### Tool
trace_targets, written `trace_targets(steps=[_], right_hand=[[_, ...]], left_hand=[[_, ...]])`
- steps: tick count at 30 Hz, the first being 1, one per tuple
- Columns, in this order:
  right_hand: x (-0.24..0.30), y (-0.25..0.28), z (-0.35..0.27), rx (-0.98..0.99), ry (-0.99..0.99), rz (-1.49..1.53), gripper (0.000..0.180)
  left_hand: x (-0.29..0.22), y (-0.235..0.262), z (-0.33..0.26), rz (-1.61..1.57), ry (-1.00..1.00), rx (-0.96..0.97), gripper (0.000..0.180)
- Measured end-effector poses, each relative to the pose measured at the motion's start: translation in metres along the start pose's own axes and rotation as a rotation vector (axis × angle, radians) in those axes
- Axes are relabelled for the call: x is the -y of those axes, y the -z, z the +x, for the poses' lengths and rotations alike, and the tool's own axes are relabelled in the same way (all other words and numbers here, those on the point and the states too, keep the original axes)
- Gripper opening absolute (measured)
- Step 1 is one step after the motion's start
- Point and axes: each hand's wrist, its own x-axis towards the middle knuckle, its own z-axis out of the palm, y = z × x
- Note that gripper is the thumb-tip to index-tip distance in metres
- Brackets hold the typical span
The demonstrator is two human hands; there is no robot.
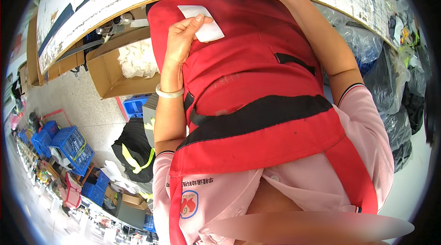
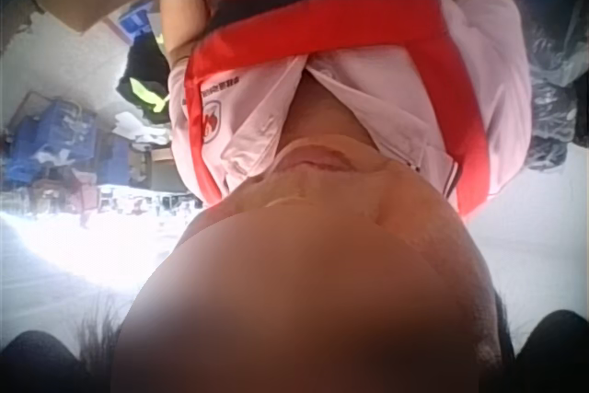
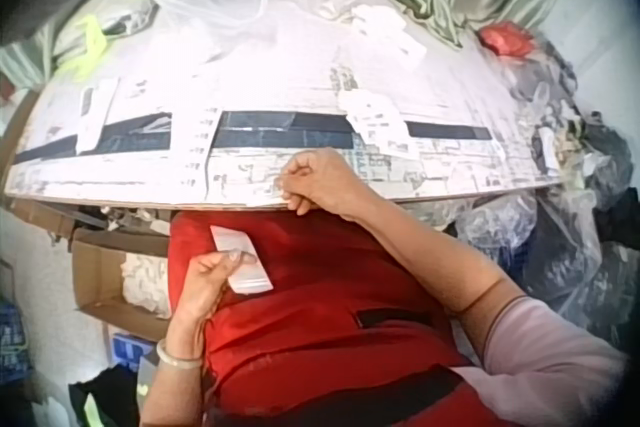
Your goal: Inspecting and sorting garment labels or tags at a workbench.
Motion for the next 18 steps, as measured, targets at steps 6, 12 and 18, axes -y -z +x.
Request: trace_targets(steps=[6,12,18], right_hand=[[-0.0021,0.0007,0.0006,-0.004,0.012,0.007,0.015],[-0.0021,-0.0006,0.0005,0.005,0.020,-0.011,0.015],[0.0003,-0.0011,-0.0012,0.003,0.037,-0.048,0.014]], left_hand=[[-0.0009,-0.0011,0.0004,0.011,-0.006,0.006,0.029],[0.0000,-0.0006,0.0003,0.002,-0.001,0.004,0.028],[0.0003,-0.0003,-0.0004,-0.001,-0.002,0.002,0.027]])
